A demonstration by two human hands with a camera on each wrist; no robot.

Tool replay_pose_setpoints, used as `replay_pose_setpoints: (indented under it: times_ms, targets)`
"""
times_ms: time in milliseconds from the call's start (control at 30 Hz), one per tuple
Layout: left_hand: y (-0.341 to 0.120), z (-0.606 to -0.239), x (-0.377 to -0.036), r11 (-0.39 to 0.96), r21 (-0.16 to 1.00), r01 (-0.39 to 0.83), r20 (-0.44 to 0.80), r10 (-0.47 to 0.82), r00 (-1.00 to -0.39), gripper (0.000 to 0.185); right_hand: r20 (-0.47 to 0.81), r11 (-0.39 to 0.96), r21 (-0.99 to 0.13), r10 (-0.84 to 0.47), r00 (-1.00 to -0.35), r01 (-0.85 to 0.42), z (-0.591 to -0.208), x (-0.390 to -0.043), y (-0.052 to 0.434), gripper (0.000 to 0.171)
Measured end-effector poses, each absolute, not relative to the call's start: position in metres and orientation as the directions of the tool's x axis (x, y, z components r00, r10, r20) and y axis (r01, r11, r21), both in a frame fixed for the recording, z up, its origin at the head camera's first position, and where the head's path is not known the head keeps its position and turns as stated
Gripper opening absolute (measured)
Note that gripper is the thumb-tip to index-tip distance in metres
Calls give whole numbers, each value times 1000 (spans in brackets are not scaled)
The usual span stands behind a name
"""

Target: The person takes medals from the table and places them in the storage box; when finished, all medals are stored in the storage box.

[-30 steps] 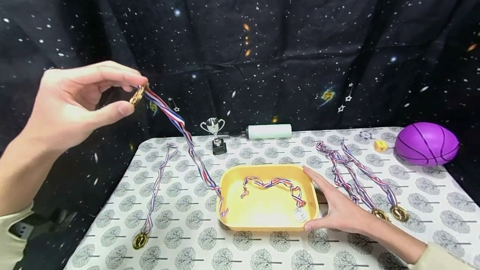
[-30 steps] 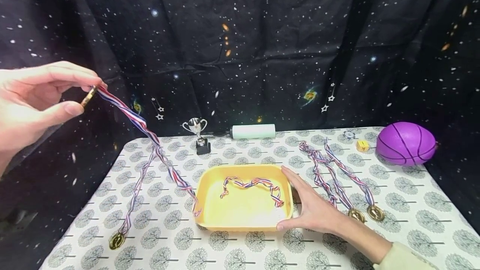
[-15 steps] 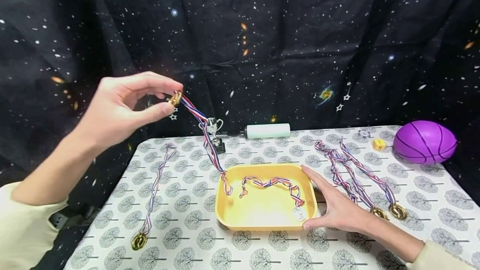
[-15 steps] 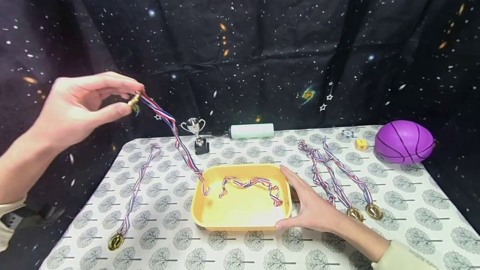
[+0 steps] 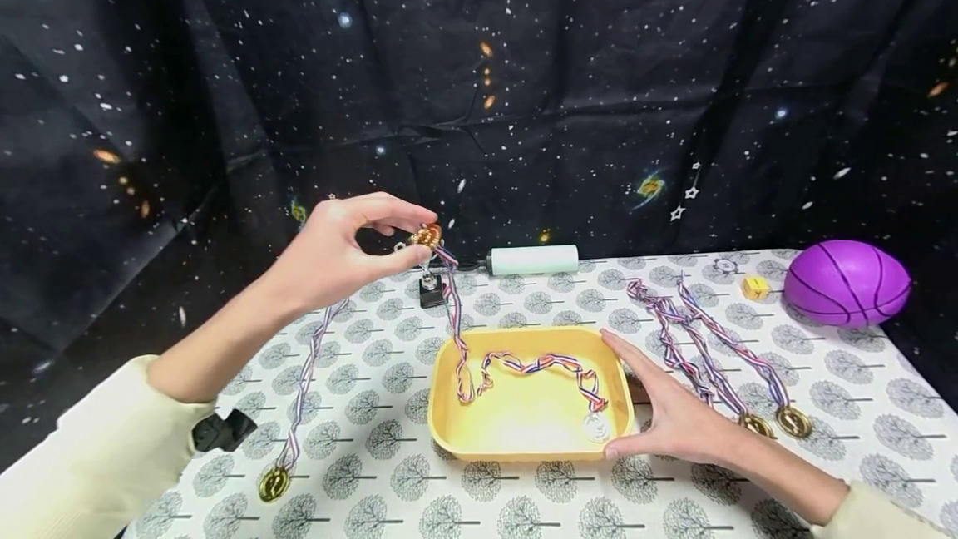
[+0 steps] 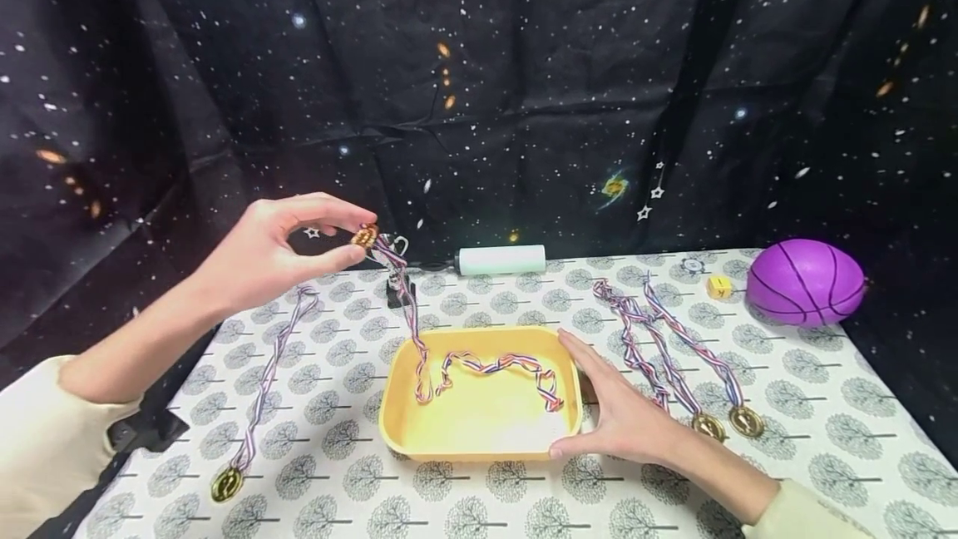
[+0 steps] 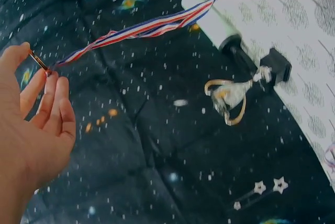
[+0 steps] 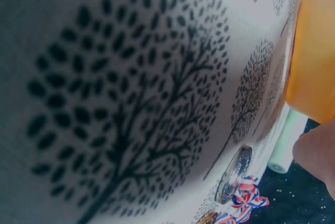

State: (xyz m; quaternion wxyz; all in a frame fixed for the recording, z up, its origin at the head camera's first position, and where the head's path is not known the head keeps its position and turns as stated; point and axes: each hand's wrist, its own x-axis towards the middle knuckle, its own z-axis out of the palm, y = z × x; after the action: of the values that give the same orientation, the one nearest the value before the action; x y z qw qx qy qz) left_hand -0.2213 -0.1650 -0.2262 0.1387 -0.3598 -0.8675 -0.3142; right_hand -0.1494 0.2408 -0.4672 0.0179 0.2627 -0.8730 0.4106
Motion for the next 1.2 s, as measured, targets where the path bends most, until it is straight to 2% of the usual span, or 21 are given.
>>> replay_pose_setpoints:
  times_ms: [367,667,967,1200]
  targets:
    - [-111,-270,-227,589,396,704,396,583,-710,37,242,534,-705,-439,-865,-468,-469,-149,241,140]
    - [-79,-301,-227,538,383,751,333,678,-655,38,248,529,-705,-440,-863,-472,-469,-150,242,141]
    - [-64,-305,-220,463,401,790,340,726,-598,42,247,522,-712,-441,-863,-470,-467,-149,243,139]
    - [-58,-323,-224,481,380,790,288,750,-595,42,236,515,-725,-438,-867,-457,-468,-150,243,139]
